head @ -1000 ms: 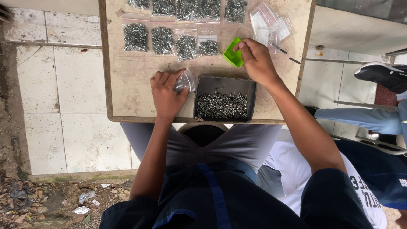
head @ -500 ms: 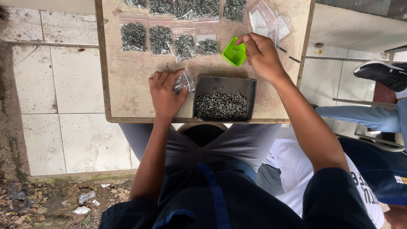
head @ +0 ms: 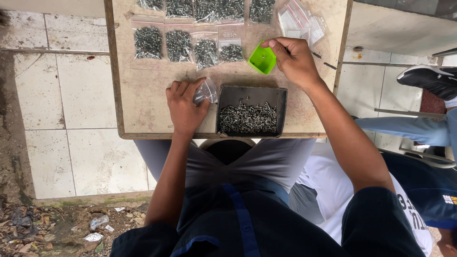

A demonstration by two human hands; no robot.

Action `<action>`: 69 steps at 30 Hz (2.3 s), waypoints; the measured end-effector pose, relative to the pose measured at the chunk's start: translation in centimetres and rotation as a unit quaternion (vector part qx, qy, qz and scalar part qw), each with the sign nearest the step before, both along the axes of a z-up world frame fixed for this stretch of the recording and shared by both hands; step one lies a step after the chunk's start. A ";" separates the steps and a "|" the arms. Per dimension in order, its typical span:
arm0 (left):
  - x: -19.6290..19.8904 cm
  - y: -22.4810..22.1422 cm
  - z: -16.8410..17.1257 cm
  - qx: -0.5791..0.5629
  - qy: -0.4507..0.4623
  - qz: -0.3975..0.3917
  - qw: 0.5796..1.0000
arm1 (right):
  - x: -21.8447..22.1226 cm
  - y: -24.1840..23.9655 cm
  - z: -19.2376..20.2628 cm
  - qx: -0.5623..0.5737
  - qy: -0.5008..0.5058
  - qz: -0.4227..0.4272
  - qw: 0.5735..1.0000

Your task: Sorting small metal screws from a tray and placing them into individual plastic bags.

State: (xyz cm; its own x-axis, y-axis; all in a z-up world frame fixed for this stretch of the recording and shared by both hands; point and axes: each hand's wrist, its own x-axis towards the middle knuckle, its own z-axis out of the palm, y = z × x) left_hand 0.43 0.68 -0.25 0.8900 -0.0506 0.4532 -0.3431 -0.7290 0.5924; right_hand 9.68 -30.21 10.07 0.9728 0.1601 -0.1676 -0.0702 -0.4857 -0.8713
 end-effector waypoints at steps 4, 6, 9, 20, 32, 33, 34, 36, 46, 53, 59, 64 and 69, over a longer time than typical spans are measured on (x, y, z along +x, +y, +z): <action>0.0 0.0 0.0 0.006 0.000 0.001 1.000 | 0.1 -0.1 -0.2 0.084 0.043 0.022 0.995; 0.0 0.0 0.0 0.004 0.005 0.002 1.000 | 0.2 -0.2 0.1 0.066 0.085 0.013 0.994; 0.0 0.0 0.0 0.006 0.006 -0.001 1.000 | 0.3 -0.1 0.3 0.107 0.103 -0.002 0.989; 0.0 0.0 -0.1 0.007 0.011 0.001 1.000 | 0.4 0.1 0.5 0.059 0.097 -0.008 0.993; 0.1 0.0 0.1 0.005 0.013 0.001 1.000 | 0.2 -0.1 1.8 0.013 0.088 0.039 0.995; 0.0 -0.1 0.2 0.005 0.016 0.000 1.000 | 0.3 -0.1 1.6 0.029 0.089 0.035 0.995; 0.1 -0.1 0.2 0.005 0.017 0.000 1.000 | 0.4 -0.3 1.4 0.029 0.090 0.034 0.995; 0.1 -0.1 0.3 0.010 0.016 0.004 1.000 | 0.6 -0.5 1.1 0.050 0.073 0.033 0.996; 0.1 -0.1 0.4 0.008 0.017 0.003 1.000 | -0.3 -0.3 2.5 0.322 0.180 -0.070 0.927; 0.1 -0.3 0.5 -0.028 0.006 0.033 0.999 | -2.4 -1.5 0.5 0.539 0.266 -0.187 0.777; 0.4 -0.1 3.5 -0.084 0.015 -0.012 0.996 | -6.4 0.2 -1.3 0.461 0.136 -0.210 0.851; 2.8 -0.4 7.4 -0.087 0.007 -0.042 0.995 | -9.9 3.1 -2.9 0.325 0.001 -0.226 0.918; 9.7 -8.5 8.3 0.054 -0.033 -0.214 0.975 | -10.9 3.2 -6.6 0.154 -0.143 -0.138 0.968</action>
